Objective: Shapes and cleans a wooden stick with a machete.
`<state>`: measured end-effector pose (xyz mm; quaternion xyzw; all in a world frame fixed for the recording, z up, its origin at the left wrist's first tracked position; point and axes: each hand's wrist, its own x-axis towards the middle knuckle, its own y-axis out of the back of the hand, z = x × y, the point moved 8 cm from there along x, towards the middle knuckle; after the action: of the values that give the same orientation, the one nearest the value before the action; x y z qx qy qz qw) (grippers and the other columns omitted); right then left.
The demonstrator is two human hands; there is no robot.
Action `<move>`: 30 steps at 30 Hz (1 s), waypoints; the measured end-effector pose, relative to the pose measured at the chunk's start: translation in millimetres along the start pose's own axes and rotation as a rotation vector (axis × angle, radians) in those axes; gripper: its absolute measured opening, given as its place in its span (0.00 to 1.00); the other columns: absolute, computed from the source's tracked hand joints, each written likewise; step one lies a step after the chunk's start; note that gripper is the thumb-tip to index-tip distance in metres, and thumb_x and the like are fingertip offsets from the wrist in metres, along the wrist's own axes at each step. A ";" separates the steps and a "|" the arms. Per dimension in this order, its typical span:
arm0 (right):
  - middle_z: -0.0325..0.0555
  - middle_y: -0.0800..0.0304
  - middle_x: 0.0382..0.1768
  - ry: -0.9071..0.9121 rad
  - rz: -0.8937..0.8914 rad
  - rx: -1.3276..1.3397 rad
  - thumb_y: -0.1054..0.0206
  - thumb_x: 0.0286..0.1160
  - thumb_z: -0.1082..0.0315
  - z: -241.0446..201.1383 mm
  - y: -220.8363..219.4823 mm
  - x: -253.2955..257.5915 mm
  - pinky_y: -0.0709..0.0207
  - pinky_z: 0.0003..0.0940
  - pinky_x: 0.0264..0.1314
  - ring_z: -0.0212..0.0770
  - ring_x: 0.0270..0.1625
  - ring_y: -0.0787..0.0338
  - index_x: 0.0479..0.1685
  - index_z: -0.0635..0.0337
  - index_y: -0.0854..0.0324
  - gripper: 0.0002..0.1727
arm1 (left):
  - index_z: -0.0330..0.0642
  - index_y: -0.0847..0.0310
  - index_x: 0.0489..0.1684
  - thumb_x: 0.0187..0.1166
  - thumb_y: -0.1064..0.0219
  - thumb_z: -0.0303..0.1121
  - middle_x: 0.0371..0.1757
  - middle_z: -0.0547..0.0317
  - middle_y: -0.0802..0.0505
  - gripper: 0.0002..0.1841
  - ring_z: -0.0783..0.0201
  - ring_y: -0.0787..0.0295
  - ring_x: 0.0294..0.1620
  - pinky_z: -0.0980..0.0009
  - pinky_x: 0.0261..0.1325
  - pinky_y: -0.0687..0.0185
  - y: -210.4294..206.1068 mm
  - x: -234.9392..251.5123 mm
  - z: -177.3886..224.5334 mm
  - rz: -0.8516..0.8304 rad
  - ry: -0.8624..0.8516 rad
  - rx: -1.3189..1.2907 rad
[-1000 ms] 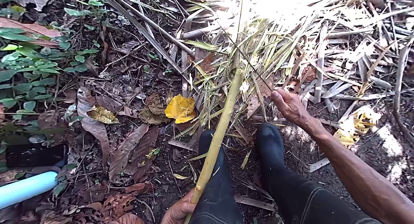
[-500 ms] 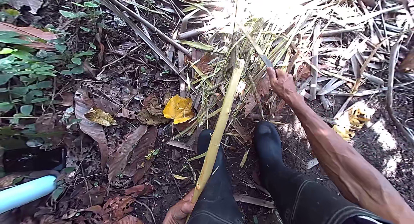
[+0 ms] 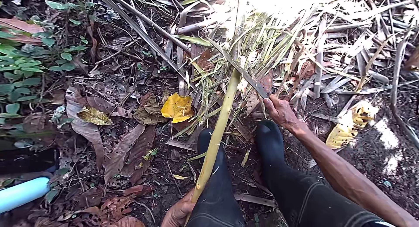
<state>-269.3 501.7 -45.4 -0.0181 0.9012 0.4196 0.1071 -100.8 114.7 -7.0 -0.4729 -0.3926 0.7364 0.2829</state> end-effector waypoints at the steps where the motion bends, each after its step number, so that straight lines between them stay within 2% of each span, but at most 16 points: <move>1: 0.41 0.31 0.13 0.000 0.010 0.015 0.59 0.93 0.40 -0.2 -2.2 -1.0 0.32 0.42 0.15 0.40 0.14 0.27 0.33 0.55 0.25 0.31 | 0.55 0.13 0.68 0.70 0.21 0.36 0.58 0.65 0.03 0.24 0.75 0.07 0.58 0.75 0.67 0.15 -0.5 0.3 0.6 -0.014 -0.003 0.005; 5: 0.44 0.29 0.15 0.029 0.027 -0.013 0.60 0.92 0.37 13.3 -13.0 -2.3 0.31 0.44 0.14 0.43 0.13 0.26 0.38 0.55 0.24 0.32 | 0.55 0.15 0.70 0.70 0.21 0.36 0.59 0.64 0.04 0.25 0.73 0.07 0.59 0.72 0.68 0.15 14.3 0.9 -12.4 -0.077 0.036 -0.033; 7: 0.46 0.27 0.17 0.060 0.063 -0.080 0.61 0.90 0.36 17.1 -16.5 10.2 0.29 0.49 0.16 0.47 0.16 0.23 0.39 0.57 0.23 0.34 | 0.55 0.13 0.68 0.67 0.19 0.36 0.57 0.63 0.03 0.25 0.72 0.06 0.56 0.71 0.65 0.13 18.2 1.2 -11.6 -0.027 0.057 -0.017; 9: 0.51 0.24 0.20 0.037 0.072 -0.139 0.62 0.90 0.34 12.7 -18.0 31.5 0.25 0.55 0.24 0.54 0.24 0.17 0.39 0.59 0.24 0.37 | 0.55 0.11 0.64 0.64 0.18 0.36 0.54 0.63 0.02 0.25 0.72 0.05 0.53 0.71 0.62 0.11 24.2 5.5 -6.7 0.003 0.063 0.033; 11: 0.57 0.18 0.25 -0.019 0.070 -0.158 0.60 0.90 0.36 5.2 -15.3 53.1 0.21 0.60 0.32 0.61 0.30 0.12 0.40 0.65 0.23 0.38 | 0.56 0.10 0.61 0.67 0.19 0.37 0.50 0.66 0.02 0.21 0.76 0.06 0.50 0.76 0.57 0.11 23.2 12.2 -0.7 -0.042 0.055 0.067; 13: 0.63 0.12 0.34 -0.172 0.069 -0.102 0.58 0.91 0.39 4.2 -3.9 78.5 0.19 0.65 0.44 0.65 0.41 0.09 0.45 0.68 0.19 0.37 | 0.55 0.11 0.62 0.69 0.21 0.36 0.51 0.65 0.02 0.20 0.76 0.06 0.50 0.76 0.57 0.11 21.8 13.6 -0.5 -0.078 0.071 0.044; 14: 0.65 0.11 0.38 -0.253 0.088 -0.037 0.57 0.92 0.41 7.5 5.5 92.5 0.20 0.65 0.50 0.65 0.46 0.08 0.47 0.70 0.18 0.37 | 0.55 0.11 0.64 0.69 0.21 0.36 0.52 0.65 0.02 0.21 0.75 0.06 0.51 0.75 0.58 0.11 22.0 11.5 -2.8 -0.082 0.078 0.033; 15: 0.62 0.12 0.37 -0.294 0.127 0.014 0.59 0.93 0.42 11.1 16.8 103.9 0.22 0.62 0.51 0.61 0.45 0.10 0.43 0.69 0.18 0.37 | 0.55 0.12 0.65 0.69 0.21 0.35 0.53 0.64 0.03 0.22 0.74 0.06 0.52 0.74 0.59 0.11 24.1 9.5 -4.6 -0.076 0.083 0.031; 16: 0.58 0.16 0.32 -0.287 0.175 0.053 0.61 0.94 0.41 14.4 28.8 111.7 0.24 0.59 0.47 0.57 0.40 0.13 0.37 0.68 0.20 0.37 | 0.55 0.13 0.67 0.70 0.21 0.36 0.55 0.64 0.03 0.23 0.73 0.06 0.54 0.73 0.61 0.11 23.9 8.4 -3.6 -0.072 0.076 0.031; 18: 0.52 0.22 0.26 -0.198 0.209 0.085 0.63 0.95 0.43 13.8 45.1 109.5 0.27 0.54 0.42 0.50 0.33 0.18 0.34 0.65 0.22 0.36 | 0.56 0.13 0.69 0.71 0.22 0.36 0.57 0.64 0.03 0.24 0.74 0.06 0.57 0.74 0.64 0.13 19.0 4.8 0.0 -0.057 0.045 0.031; 21: 0.46 0.26 0.23 -0.033 0.040 0.023 0.60 0.94 0.42 6.4 54.6 84.0 0.28 0.50 0.35 0.45 0.28 0.21 0.36 0.61 0.22 0.33 | 0.56 0.11 0.65 0.69 0.20 0.37 0.54 0.66 0.03 0.23 0.76 0.06 0.53 0.76 0.61 0.12 19.8 5.9 -0.3 -0.007 0.034 0.084; 24: 0.43 0.30 0.17 0.098 -0.147 -0.158 0.59 0.90 0.37 -1.2 65.3 58.5 0.32 0.50 0.24 0.46 0.20 0.24 0.34 0.57 0.24 0.34 | 0.59 0.10 0.61 0.65 0.18 0.41 0.52 0.69 0.02 0.22 0.78 0.06 0.52 0.77 0.60 0.12 15.0 2.3 4.5 0.120 0.033 0.197; 26: 0.41 0.32 0.15 0.095 -0.188 -0.231 0.60 0.89 0.36 -4.0 73.1 50.1 0.33 0.50 0.22 0.46 0.19 0.24 0.34 0.55 0.25 0.34 | 0.59 0.10 0.62 0.66 0.18 0.40 0.52 0.69 0.02 0.22 0.77 0.06 0.52 0.76 0.61 0.12 13.0 2.0 5.3 0.113 0.029 0.196; 30: 0.41 0.32 0.14 0.117 -0.235 -0.321 0.60 0.89 0.35 -5.1 88.1 49.8 0.33 0.51 0.20 0.47 0.18 0.24 0.31 0.54 0.26 0.34 | 0.60 0.08 0.57 0.64 0.17 0.42 0.46 0.69 0.02 0.20 0.77 0.06 0.46 0.76 0.55 0.11 18.8 6.7 -0.3 0.094 0.050 0.200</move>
<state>-329.6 557.6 13.7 -0.1642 0.8192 0.5405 0.0986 -103.9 110.0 -26.2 -0.4783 -0.2875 0.7722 0.3036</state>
